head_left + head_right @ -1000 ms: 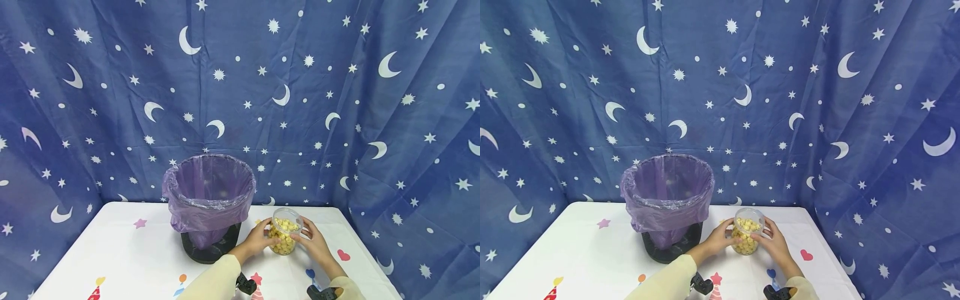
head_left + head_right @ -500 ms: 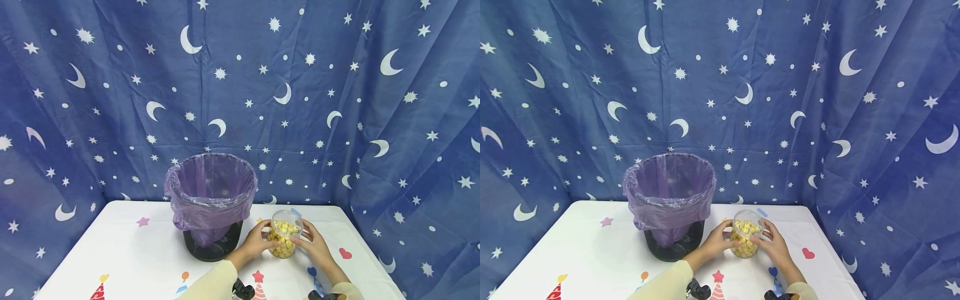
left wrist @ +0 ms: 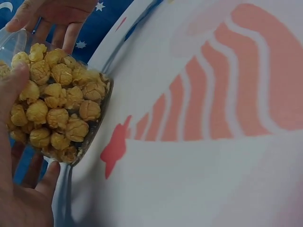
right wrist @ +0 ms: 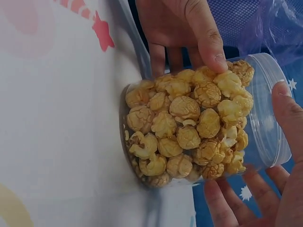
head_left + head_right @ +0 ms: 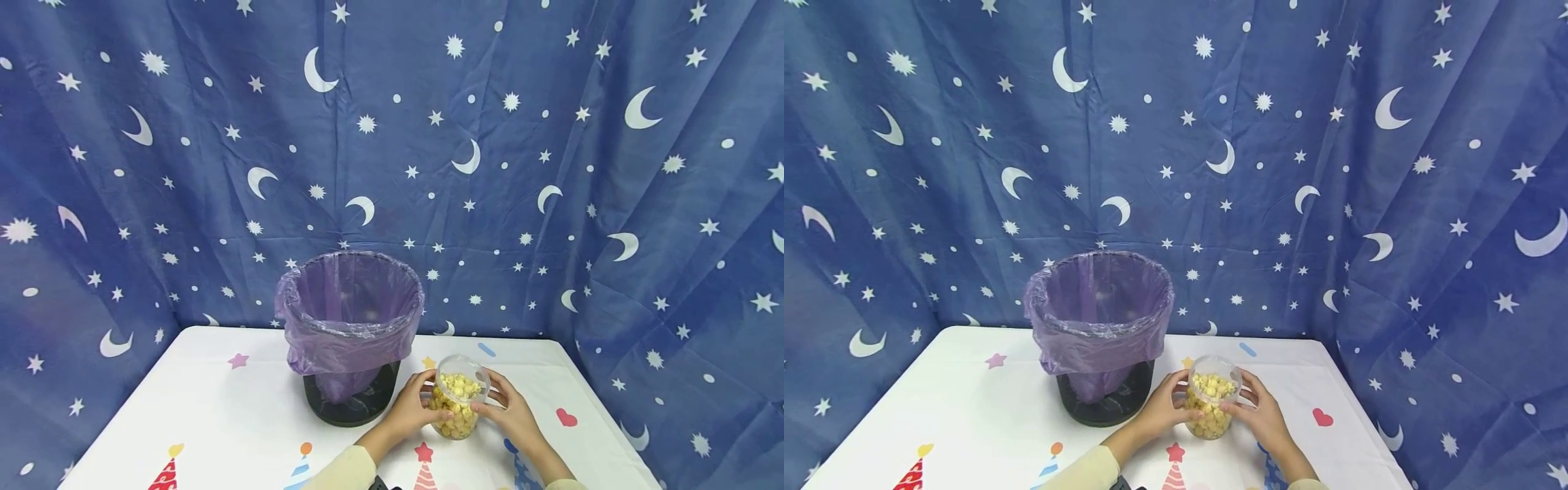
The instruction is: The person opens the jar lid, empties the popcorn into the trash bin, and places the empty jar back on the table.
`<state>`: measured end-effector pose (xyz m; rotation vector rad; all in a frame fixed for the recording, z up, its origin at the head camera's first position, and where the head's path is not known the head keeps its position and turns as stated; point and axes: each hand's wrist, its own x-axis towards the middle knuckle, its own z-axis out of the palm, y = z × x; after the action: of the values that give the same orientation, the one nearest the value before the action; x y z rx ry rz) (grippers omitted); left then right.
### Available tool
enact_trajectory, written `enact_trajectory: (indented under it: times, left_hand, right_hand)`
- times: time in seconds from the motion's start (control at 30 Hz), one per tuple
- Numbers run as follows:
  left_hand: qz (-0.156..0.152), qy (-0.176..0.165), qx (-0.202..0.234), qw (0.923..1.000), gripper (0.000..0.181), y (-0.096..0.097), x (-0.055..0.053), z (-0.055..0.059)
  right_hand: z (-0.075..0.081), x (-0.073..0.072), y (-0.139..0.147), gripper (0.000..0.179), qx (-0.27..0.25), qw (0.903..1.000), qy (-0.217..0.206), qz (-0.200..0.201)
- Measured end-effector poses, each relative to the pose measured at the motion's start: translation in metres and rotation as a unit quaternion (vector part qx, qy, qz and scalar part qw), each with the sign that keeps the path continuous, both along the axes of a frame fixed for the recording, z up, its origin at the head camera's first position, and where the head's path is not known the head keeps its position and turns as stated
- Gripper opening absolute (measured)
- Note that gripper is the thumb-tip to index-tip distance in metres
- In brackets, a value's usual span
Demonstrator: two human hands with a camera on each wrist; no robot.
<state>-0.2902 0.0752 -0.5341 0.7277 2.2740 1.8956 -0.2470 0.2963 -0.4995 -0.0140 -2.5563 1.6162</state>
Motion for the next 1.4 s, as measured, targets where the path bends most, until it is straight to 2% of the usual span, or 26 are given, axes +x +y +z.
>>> enact_trajectory:
  times: [0.2,0.4,0.57,0.73,0.9,1.13,1.4]
  left_hand:
    - [-0.015,-0.004,0.024,0.9996,0.082,-0.005,0.008,-0.005]
    - [-0.023,-0.014,0.021,0.9994,0.085,-0.011,0.016,-0.003]
    - [-0.030,-0.015,0.022,0.9992,0.086,-0.017,0.024,-0.003]
    - [-0.038,-0.006,0.030,0.9988,0.086,-0.024,0.031,-0.001]
    - [-0.032,0.008,0.021,0.9992,0.087,-0.032,0.039,0.001]
    - [-0.028,0.001,0.019,0.9994,0.088,-0.045,0.053,0.003]
    - [-0.017,0.017,0.007,0.9997,0.089,-0.058,0.070,0.006]
  right_hand:
    - [-0.004,0.012,-0.005,0.072,-0.037,0.9991,0.009,0.017]
    - [-0.004,0.021,-0.009,0.072,-0.053,0.9982,0.017,0.021]
    - [-0.003,0.029,-0.016,0.074,-0.057,0.9982,0.010,0.017]
    - [-0.004,0.037,-0.023,0.074,-0.066,0.9975,0.021,0.010]
    - [-0.003,0.045,-0.030,0.073,-0.077,0.9964,0.033,0.007]
    - [0.000,0.057,-0.042,0.074,-0.084,0.9962,0.022,-0.002]
    - [-0.003,0.069,-0.055,0.072,-0.087,0.9961,0.015,-0.005]
